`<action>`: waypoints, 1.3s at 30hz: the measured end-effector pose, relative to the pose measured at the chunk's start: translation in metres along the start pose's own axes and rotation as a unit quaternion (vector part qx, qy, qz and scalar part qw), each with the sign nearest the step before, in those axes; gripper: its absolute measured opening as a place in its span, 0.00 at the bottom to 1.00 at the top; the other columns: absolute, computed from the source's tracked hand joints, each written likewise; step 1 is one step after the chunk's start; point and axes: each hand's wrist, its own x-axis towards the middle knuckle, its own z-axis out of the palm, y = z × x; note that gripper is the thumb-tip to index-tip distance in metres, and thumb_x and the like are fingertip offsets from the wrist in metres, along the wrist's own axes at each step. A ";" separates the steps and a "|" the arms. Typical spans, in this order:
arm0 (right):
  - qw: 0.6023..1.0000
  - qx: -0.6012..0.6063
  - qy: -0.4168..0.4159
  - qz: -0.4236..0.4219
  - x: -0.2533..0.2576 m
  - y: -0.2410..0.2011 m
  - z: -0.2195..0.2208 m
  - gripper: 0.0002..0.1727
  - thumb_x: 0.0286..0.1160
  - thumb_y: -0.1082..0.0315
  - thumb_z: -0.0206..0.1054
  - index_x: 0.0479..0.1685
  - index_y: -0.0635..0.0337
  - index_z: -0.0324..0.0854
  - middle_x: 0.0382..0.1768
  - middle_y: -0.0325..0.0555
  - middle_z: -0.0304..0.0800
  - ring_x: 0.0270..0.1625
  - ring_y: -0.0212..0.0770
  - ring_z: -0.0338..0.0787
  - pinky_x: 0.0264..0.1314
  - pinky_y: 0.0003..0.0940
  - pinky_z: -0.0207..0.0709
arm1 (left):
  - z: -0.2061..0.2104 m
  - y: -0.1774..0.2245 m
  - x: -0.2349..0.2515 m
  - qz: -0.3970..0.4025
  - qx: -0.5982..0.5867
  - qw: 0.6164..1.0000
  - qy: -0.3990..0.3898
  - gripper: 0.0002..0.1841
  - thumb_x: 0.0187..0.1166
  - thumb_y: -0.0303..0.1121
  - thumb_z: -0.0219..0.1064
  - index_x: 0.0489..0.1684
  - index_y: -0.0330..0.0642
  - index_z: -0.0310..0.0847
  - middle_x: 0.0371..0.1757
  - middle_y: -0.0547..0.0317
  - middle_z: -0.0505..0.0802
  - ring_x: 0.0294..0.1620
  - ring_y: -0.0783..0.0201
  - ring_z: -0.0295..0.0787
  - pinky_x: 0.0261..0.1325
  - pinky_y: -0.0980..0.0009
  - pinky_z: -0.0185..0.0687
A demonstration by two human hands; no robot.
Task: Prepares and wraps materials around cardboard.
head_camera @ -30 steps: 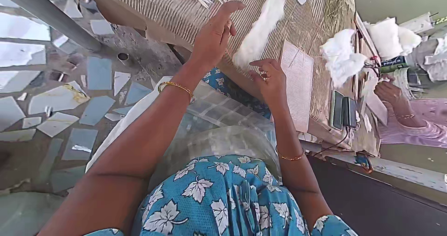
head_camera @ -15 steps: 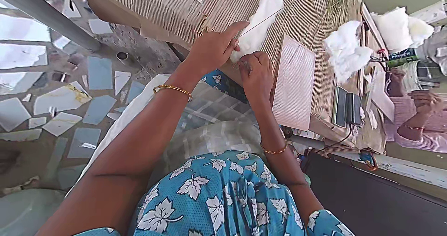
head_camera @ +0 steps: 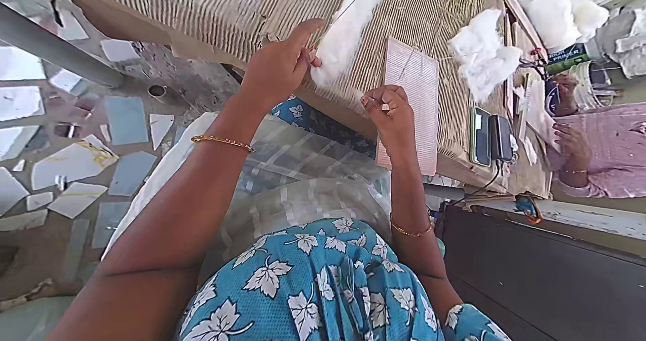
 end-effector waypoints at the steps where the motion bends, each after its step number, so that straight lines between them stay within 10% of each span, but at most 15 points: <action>1: 1.000 0.012 0.012 0.001 0.006 0.003 0.000 0.09 0.82 0.63 0.68 0.47 0.57 0.90 0.55 0.47 0.82 0.56 0.34 0.81 0.55 0.27 0.75 | 0.000 -0.001 0.000 -0.004 -0.014 1.000 0.002 0.27 0.96 0.37 0.46 0.94 0.52 0.54 0.56 0.50 0.96 0.42 0.44 0.93 0.48 0.39 0.82; 7: 0.994 0.110 -0.006 0.007 0.010 -0.021 -0.009 0.10 0.85 0.63 0.65 0.52 0.59 0.87 0.58 0.45 0.80 0.53 0.34 0.81 0.52 0.28 0.76 | 0.002 -0.011 0.001 0.051 -0.095 0.986 0.127 0.28 0.97 0.36 0.43 0.97 0.49 0.49 0.60 0.53 0.95 0.35 0.70 0.88 0.42 0.68 0.82; 12: 0.908 0.401 0.001 0.118 0.013 -0.005 -0.032 0.04 0.87 0.66 0.63 0.46 0.48 0.83 0.42 0.28 0.88 0.47 0.22 0.87 0.52 0.18 0.80 | 0.000 -0.019 -0.001 0.135 -0.117 0.961 0.209 0.23 0.94 0.26 0.40 0.76 0.34 0.79 0.54 0.44 0.94 0.52 0.66 0.89 0.63 0.72 0.79; 16: 0.868 0.470 0.021 0.160 0.017 0.022 -0.052 0.12 0.87 0.72 0.56 0.39 0.48 0.83 0.41 0.33 0.92 0.45 0.27 0.91 0.47 0.23 0.84 | 0.014 0.012 -0.005 0.142 -0.111 0.964 0.193 0.18 0.92 0.30 0.50 0.69 0.35 0.83 0.48 0.51 0.93 0.34 0.74 0.78 0.39 0.79 0.71; 25: 0.968 0.200 0.013 0.151 0.005 0.072 -0.089 0.05 0.84 0.68 0.65 0.45 0.58 0.85 0.36 0.31 0.88 0.41 0.21 0.84 0.48 0.22 0.78 | 0.088 0.130 0.036 0.078 -0.045 0.990 -0.109 0.15 0.90 0.35 0.62 0.69 0.44 0.84 0.57 0.49 0.92 0.59 0.47 0.90 0.62 0.43 0.81; 32: 0.992 0.008 -0.001 0.122 0.001 0.099 -0.095 0.11 0.81 0.65 0.68 0.50 0.63 0.91 0.55 0.54 0.88 0.61 0.42 0.83 0.66 0.41 0.73 | 0.118 0.144 0.052 0.047 0.051 0.987 -0.147 0.12 0.89 0.35 0.63 0.61 0.44 0.87 0.59 0.45 0.90 0.59 0.43 0.89 0.57 0.41 0.82; 39: 0.993 -0.067 0.006 0.101 0.002 0.102 -0.093 0.10 0.81 0.65 0.69 0.49 0.60 0.92 0.56 0.56 0.86 0.61 0.48 0.84 0.67 0.45 0.75 | 0.132 0.140 0.055 0.016 0.087 0.982 -0.166 0.11 0.89 0.34 0.62 0.57 0.42 0.88 0.58 0.46 0.89 0.59 0.45 0.89 0.58 0.42 0.82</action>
